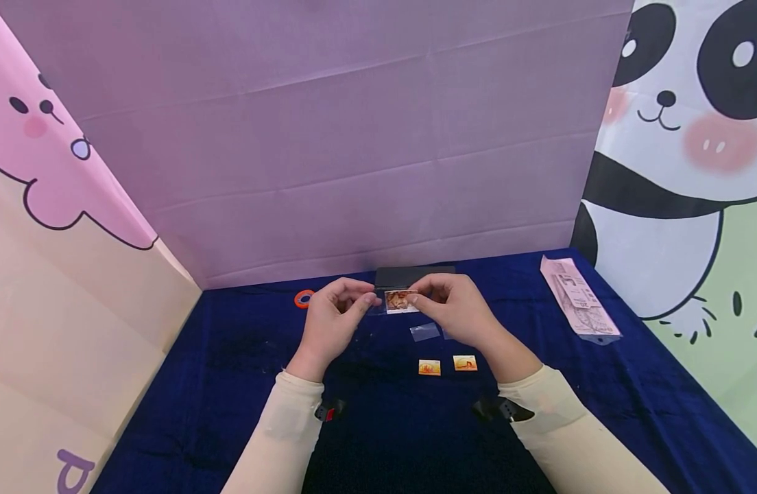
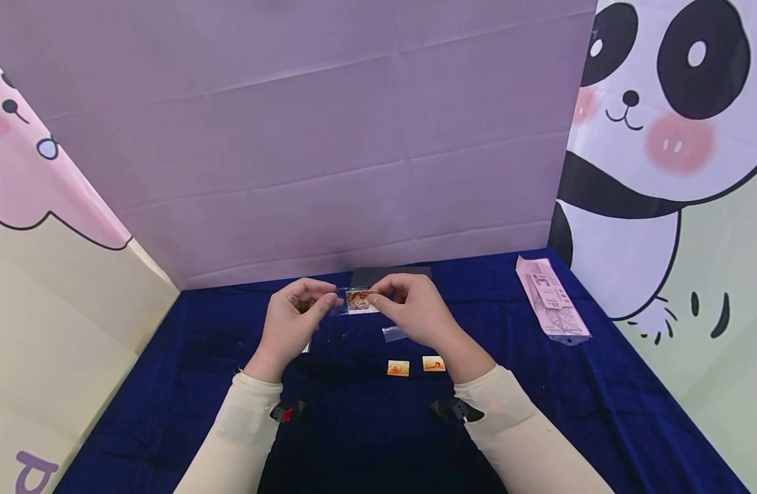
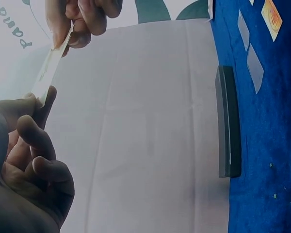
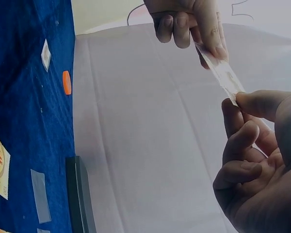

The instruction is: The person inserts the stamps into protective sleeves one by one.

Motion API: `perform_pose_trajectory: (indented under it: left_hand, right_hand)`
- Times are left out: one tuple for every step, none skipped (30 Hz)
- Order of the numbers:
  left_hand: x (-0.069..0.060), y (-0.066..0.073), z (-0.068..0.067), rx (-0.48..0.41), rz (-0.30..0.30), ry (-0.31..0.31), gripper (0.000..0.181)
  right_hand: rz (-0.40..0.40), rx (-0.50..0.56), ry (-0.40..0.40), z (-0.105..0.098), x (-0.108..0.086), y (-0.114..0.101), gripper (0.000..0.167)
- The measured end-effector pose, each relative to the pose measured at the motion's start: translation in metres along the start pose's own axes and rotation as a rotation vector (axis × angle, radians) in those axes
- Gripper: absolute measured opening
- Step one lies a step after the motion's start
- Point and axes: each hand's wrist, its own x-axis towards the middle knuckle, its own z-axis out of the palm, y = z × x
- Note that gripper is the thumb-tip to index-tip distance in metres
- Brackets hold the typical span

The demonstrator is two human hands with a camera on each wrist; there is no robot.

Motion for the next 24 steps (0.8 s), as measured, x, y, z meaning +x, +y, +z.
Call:
perform_pose_trajectory:
  left_hand:
    - [0.000,0.000,0.000,0.001,-0.005,0.007,0.012]
    - [0.000,0.001,0.000,0.004,-0.010,0.017,0.012]
    - [0.000,0.001,0.001,0.008,-0.014,0.028,0.011]
    - [0.000,0.001,0.001,0.014,-0.018,0.041,0.011]
    - [0.000,0.001,0.001,0.019,-0.022,0.055,0.010]
    - [0.000,0.001,0.001,0.029,-0.024,0.070,0.010]
    - [0.000,0.001,0.001,0.043,-0.024,0.087,0.010]
    - [0.000,0.000,0.001,0.058,-0.021,0.101,0.009]
    - [0.001,-0.001,0.000,0.071,-0.018,0.111,0.009]
    - [0.001,-0.001,0.000,0.082,-0.014,0.118,0.010]
    - [0.001,-0.002,-0.001,0.090,-0.012,0.125,0.010]
    - [0.001,-0.002,0.000,0.096,-0.013,0.131,0.010]
    - [0.001,-0.002,0.000,0.100,-0.015,0.134,0.009]
    - [0.001,-0.002,0.000,0.098,-0.021,0.134,0.009]
    - [0.001,0.001,0.001,0.096,-0.028,0.132,0.009]
    - [0.000,0.004,0.002,0.090,-0.035,0.131,0.008]
    - [0.000,0.009,0.002,0.085,-0.044,0.131,0.007]
    - [-0.001,0.014,0.003,0.081,-0.049,0.128,0.007]
    - [-0.002,0.020,0.003,0.077,-0.050,0.123,0.007]
    - [-0.002,0.025,0.003,0.072,-0.051,0.119,0.007]
    - [-0.003,0.029,0.002,0.068,-0.051,0.117,0.007]
    - [-0.003,0.032,0.002,0.065,-0.049,0.117,0.007]
    - [-0.004,0.034,0.001,0.065,-0.049,0.118,0.007]
    - [-0.004,0.035,0.001,0.066,-0.049,0.120,0.007]
  right_hand:
    - [-0.002,-0.003,0.001,0.000,0.000,0.000,0.009]
    - [-0.003,-0.007,0.004,-0.001,0.000,0.001,0.010]
    - [-0.004,-0.011,0.008,-0.001,0.001,0.001,0.010]
    - [-0.004,-0.012,0.011,-0.002,0.001,0.001,0.010]
    - [-0.004,-0.015,0.016,-0.002,0.001,0.002,0.010]
    - [-0.005,-0.017,0.020,-0.003,0.001,0.002,0.010]
    - [-0.005,-0.018,0.021,-0.003,0.001,0.003,0.009]
    - [-0.004,-0.020,0.020,-0.004,0.001,0.003,0.009]
    - [-0.004,-0.021,0.018,-0.004,0.002,0.003,0.008]
    - [-0.004,-0.023,0.015,-0.004,0.001,0.003,0.008]
    - [-0.005,-0.028,0.014,-0.004,0.001,0.003,0.008]
    - [-0.007,-0.032,0.012,-0.004,0.001,0.003,0.007]
    - [-0.007,-0.032,0.010,-0.003,0.001,0.003,0.007]
    - [-0.008,-0.034,0.009,-0.003,0.001,0.003,0.007]
    - [-0.008,-0.037,0.008,-0.002,0.001,0.002,0.007]
    - [-0.008,-0.038,0.007,-0.002,0.000,0.002,0.008]
    - [-0.007,-0.038,0.006,-0.001,0.000,0.001,0.008]
    - [-0.004,-0.036,0.003,-0.001,0.000,0.001,0.009]
    - [-0.001,-0.035,0.000,0.000,0.000,0.001,0.009]
    - [0.001,-0.035,-0.002,0.000,0.000,0.001,0.010]
    - [0.002,-0.033,-0.005,0.000,0.000,0.001,0.011]
    - [0.003,-0.030,-0.007,0.000,0.000,0.000,0.011]
    - [0.003,-0.028,-0.009,-0.001,0.000,0.000,0.012]
    - [0.001,-0.027,-0.012,-0.001,0.000,0.000,0.013]
